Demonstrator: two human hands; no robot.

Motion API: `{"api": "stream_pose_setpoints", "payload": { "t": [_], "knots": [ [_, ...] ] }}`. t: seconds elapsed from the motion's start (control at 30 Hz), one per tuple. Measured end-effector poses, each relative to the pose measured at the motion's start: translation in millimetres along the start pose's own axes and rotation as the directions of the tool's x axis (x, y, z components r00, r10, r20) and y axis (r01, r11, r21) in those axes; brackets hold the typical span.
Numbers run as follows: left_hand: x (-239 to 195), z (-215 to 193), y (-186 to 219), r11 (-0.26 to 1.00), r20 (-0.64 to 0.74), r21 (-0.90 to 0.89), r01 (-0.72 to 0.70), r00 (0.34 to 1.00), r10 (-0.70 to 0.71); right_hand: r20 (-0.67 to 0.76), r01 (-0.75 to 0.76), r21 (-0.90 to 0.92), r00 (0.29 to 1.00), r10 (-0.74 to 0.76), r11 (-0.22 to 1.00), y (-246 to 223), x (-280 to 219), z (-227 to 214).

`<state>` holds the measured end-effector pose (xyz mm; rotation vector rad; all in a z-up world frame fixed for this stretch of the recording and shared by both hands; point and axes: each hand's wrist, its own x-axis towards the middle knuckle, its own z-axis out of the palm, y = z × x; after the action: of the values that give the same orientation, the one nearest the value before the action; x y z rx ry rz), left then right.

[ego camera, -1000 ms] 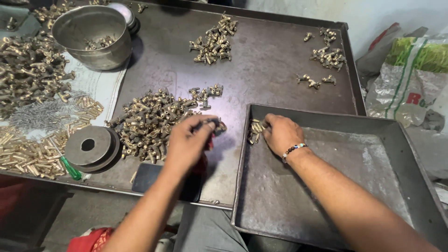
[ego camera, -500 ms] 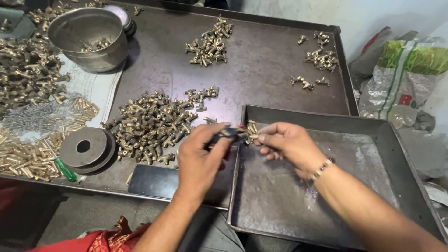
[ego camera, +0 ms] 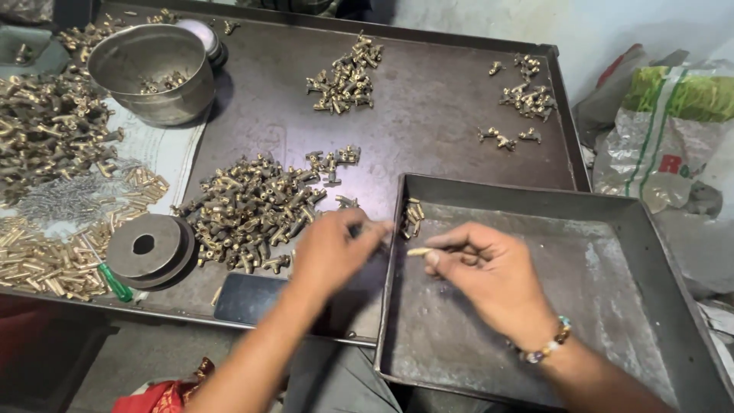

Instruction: Inspecting and sorting small brass metal components at a workbench into a tray.

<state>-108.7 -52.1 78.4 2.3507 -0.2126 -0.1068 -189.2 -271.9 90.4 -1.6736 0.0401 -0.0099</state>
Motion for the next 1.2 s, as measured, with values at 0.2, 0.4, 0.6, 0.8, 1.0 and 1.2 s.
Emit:
{"api": "stream_pose_setpoints", "payload": {
  "t": [0.2,0.4,0.6,0.8,1.0,1.2],
  "knots": [
    [96.4,-27.2,-55.5,0.916,-0.127,0.351,-0.193,0.96,0.25,-0.055,-0.038,0.152,0.997,0.047,0.988,-2.5,-1.3,-15.9],
    [165.1,-0.4,-88.6,0.702,0.182,0.62,-0.35,0.935,0.305,-0.13,-0.097,0.167,0.984,0.12,0.981,-2.8,-1.4,-16.7],
    [185.7,19.2,-110.8,0.619,0.126,0.703,-0.351,0.918,0.377,-0.108,-0.074,0.16,0.99,0.092,0.984,-8.5,1.9,-15.2],
    [104.9,-26.6,-28.8,0.988,-0.093,0.052,-0.147,0.984,0.151,-0.154,0.075,0.132,0.987,-0.054,0.988,-15.2,12.3,-8.4],
    [12.7,-24.7,21.7,0.767,0.107,-0.64,-0.051,0.982,0.154,-0.196,0.22,-0.064,0.954,-0.228,0.973,-31.5,16.4,9.7],
    [-13.0,-30.0,42.7,0.816,0.179,-0.574,0.069,0.983,0.043,-0.166,0.268,-0.202,0.939,-0.302,0.942,-28.4,10.4,16.4]
  ]
}}
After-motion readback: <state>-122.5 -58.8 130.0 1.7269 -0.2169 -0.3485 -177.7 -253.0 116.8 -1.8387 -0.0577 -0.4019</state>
